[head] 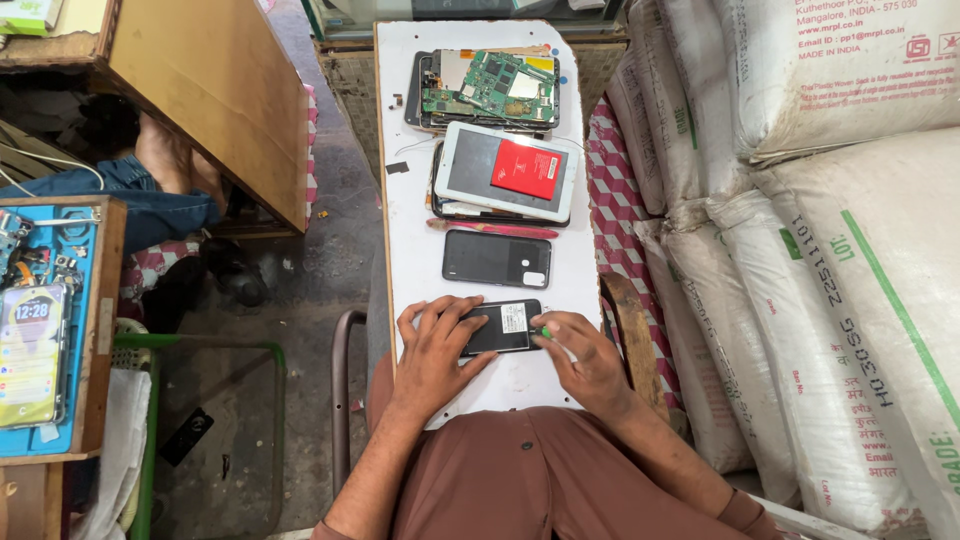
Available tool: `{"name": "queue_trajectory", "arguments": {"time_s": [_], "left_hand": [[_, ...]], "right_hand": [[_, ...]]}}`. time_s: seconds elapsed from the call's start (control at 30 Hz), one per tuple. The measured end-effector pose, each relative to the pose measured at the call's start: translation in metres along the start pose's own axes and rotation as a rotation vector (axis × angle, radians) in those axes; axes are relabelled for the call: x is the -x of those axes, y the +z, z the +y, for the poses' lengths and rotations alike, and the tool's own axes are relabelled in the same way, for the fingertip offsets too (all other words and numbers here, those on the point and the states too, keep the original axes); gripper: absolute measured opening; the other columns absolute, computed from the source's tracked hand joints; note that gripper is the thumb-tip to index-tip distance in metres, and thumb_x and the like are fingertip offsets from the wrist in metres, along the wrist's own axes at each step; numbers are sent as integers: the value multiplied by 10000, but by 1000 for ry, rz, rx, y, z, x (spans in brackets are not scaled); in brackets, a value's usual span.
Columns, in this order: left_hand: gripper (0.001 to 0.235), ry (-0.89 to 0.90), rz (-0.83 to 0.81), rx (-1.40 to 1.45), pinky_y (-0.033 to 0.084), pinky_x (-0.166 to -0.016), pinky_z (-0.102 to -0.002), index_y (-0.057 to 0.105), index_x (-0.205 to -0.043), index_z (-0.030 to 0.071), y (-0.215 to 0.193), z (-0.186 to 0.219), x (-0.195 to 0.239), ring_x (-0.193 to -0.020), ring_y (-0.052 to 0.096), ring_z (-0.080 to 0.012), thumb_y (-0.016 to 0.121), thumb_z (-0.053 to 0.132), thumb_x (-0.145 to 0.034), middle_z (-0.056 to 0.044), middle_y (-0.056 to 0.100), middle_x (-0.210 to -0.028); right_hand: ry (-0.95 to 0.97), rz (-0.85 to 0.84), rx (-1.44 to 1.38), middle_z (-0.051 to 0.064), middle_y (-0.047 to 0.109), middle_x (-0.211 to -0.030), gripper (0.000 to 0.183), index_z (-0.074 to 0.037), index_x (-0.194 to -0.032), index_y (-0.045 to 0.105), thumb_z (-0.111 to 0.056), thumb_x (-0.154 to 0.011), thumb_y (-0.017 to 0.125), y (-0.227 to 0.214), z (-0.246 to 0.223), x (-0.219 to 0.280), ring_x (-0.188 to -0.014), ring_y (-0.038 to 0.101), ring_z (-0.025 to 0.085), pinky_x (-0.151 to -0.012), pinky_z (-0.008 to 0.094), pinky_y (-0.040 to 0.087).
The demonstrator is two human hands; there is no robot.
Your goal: The person uses a screwdriver to pry open the back of a white tablet, then sets it aside. They pick up a purple smartphone, remove its back cover, and place it on the table. They then handle a black smartphone, removing a red protective film from its back and using the screwdriver to work on the device's edges.
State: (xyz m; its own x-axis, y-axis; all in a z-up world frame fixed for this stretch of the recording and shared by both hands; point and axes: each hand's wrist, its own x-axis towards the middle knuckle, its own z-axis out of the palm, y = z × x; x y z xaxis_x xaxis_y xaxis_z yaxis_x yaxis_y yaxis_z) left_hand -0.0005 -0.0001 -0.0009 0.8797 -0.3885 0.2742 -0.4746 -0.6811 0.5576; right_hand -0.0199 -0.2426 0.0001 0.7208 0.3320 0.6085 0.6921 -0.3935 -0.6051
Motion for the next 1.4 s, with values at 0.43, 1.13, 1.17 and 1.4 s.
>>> {"name": "queue_trajectory", "arguments": {"time_s": [0.43, 1.13, 1.17, 1.4], "left_hand": [[502, 15, 14, -5, 231, -1121, -495, 714, -1151, 97, -3, 2, -1, -1301, 489, -220, 851, 358, -745, -6, 608, -1382], [509, 15, 22, 15, 228, -1114, -487, 710, -1153, 105, -2, 1, 0, -1296, 489, -206, 859, 354, -736, 6, 605, -1375], [505, 17, 22, 12, 228, -1115, -487, 710, -1152, 105, -2, 1, 0, -1298, 489, -206, 859, 354, -738, 7, 605, -1375], [504, 12, 21, 12, 229, -1117, -488, 711, -1151, 107, -1, 1, 1, -1301, 489, -199, 858, 355, -738, 14, 604, -1378]], "right_hand": [[10, 4, 4, 161, 660, -1153, 789, -240, -1531, 339, 137, -926, 676, -2, -5, -6, -1079, 720, 260, -862, 325, 654], [7, 25, 64, 121, 658, -1123, 717, -210, -1477, 402, 68, -911, 745, 3, -7, -7, -1023, 711, 219, -800, 288, 652], [9, 19, 49, 130, 655, -1142, 707, -213, -1481, 404, 82, -923, 722, 2, -7, -6, -1042, 713, 227, -821, 290, 667], [-12, -14, 32, 176, 610, -1235, 715, -209, -1457, 413, 86, -883, 721, -1, -3, -4, -1104, 681, 258, -854, 304, 637]]}}
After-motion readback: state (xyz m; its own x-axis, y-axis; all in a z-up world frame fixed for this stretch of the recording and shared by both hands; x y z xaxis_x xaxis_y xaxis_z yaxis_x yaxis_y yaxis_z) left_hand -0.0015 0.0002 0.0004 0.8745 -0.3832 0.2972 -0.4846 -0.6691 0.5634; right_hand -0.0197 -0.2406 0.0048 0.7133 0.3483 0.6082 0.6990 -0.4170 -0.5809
